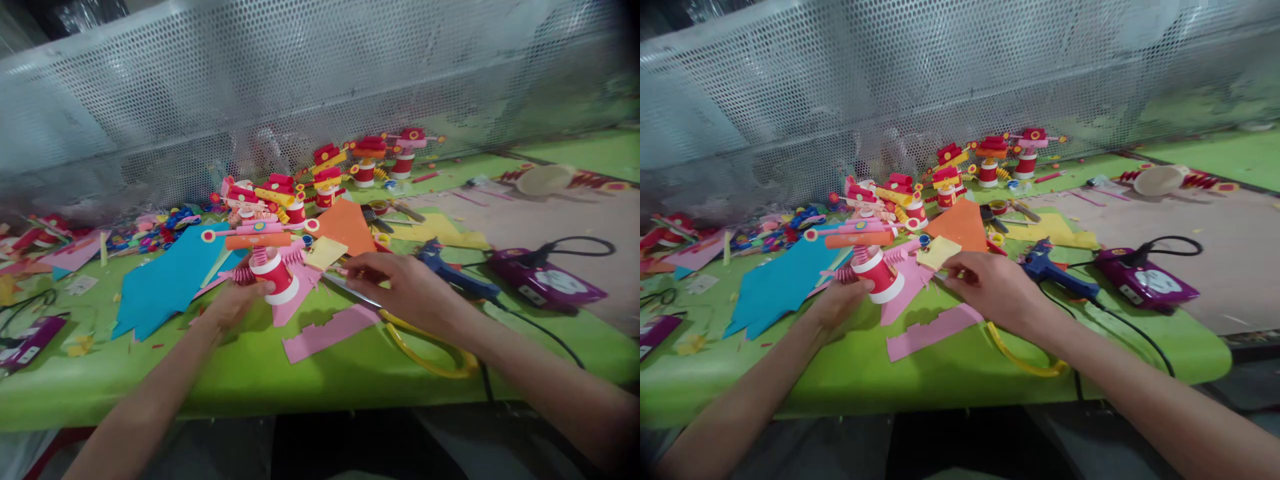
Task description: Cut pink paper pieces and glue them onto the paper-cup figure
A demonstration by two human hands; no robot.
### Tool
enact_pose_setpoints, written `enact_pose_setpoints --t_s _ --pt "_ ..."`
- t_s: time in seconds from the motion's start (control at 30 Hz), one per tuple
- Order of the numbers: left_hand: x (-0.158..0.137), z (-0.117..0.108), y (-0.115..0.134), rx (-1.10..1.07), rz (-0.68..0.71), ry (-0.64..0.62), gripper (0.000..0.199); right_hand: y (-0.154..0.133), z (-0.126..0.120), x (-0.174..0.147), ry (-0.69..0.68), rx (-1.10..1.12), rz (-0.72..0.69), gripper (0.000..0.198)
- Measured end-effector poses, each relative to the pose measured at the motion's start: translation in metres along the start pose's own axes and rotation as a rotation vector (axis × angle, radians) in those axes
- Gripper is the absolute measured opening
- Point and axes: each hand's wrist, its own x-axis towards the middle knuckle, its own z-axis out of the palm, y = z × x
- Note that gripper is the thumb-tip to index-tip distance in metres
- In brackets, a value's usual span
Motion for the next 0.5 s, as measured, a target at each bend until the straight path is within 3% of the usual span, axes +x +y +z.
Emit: enact_pose_setpoints --t_s 0.07,0.13,0.2,0.3,0.5 --pt "0.002 0.001 0.003 0.023 0.018 0.021 0.072 0.018 -0.018 -0.018 0.082 -0.11 0.041 0.015" --pt "0.003 0.001 0.004 0.05 0.022 0.036 0.07 0.039 -0.035 -0.039 0.227 -0.373 0.084 0.017" --pt "0.004 0.001 0.005 0.051 0.017 0.043 0.072 0.058 -0.05 -0.057 0.284 -0.657 0.175 0.022" --pt "0.003 0.002 0.005 0.008 0.024 0.046 0.068 0.08 -0.063 -0.072 0.208 -0.819 0.25 0.027" --pt "-0.001 0.005 0.009 -0.08 -0.01 -0.052 0.061 0.098 -0.056 -0.064 0.048 -0.79 0.271 0.034"
